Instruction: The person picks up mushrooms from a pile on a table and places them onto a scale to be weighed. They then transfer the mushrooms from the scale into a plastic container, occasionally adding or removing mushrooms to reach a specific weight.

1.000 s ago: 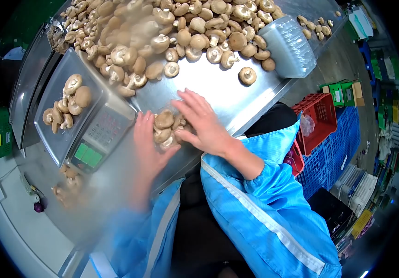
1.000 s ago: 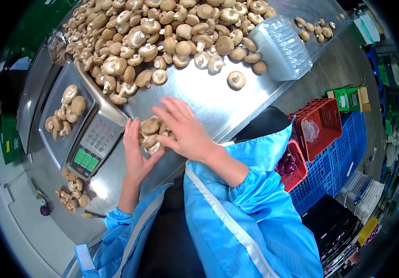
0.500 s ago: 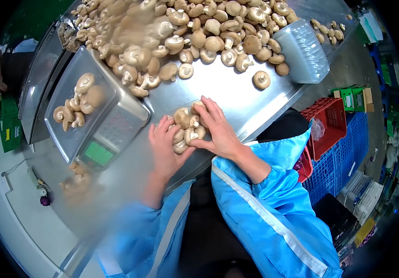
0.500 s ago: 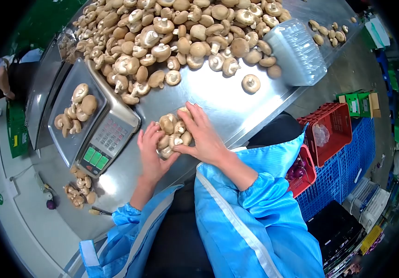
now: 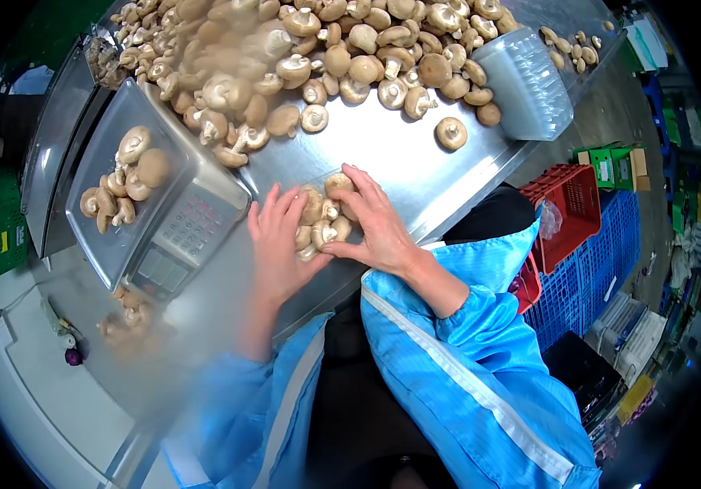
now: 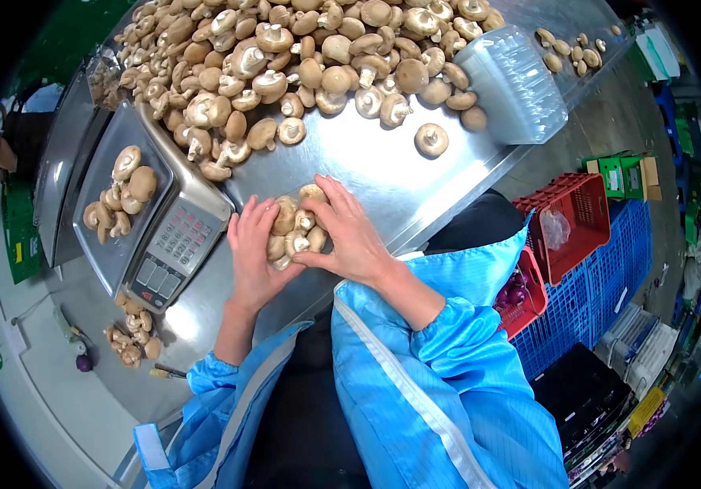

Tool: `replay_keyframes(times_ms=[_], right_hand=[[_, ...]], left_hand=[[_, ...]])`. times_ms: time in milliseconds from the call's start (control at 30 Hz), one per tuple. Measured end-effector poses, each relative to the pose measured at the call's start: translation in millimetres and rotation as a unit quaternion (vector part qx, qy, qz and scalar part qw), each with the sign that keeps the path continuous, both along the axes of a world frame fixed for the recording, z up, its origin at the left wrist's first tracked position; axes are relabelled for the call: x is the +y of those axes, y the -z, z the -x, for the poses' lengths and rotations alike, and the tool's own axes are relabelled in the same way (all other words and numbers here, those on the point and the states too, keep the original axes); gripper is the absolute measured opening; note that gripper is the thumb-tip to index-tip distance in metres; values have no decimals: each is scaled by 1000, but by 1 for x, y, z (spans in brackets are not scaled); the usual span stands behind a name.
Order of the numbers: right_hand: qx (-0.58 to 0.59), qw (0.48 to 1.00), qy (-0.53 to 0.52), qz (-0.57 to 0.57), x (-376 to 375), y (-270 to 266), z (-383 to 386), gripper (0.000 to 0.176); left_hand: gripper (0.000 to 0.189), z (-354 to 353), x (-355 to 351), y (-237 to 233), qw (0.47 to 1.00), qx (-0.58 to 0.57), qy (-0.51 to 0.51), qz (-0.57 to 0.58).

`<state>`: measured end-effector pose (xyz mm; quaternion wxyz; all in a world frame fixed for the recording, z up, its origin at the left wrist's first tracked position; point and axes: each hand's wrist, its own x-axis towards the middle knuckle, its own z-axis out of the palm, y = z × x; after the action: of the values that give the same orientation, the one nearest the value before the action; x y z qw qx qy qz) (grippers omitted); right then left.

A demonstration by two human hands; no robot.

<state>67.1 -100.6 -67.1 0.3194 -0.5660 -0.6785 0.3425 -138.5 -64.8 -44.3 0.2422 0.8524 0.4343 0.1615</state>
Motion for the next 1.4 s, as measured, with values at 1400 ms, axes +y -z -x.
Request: replay_keyframes(times_ms=[1400], right_hand=[[84, 983, 105, 123, -3, -3, -19, 58]], left_hand=[[63, -14, -9, 17, 993, -96, -70, 18]])
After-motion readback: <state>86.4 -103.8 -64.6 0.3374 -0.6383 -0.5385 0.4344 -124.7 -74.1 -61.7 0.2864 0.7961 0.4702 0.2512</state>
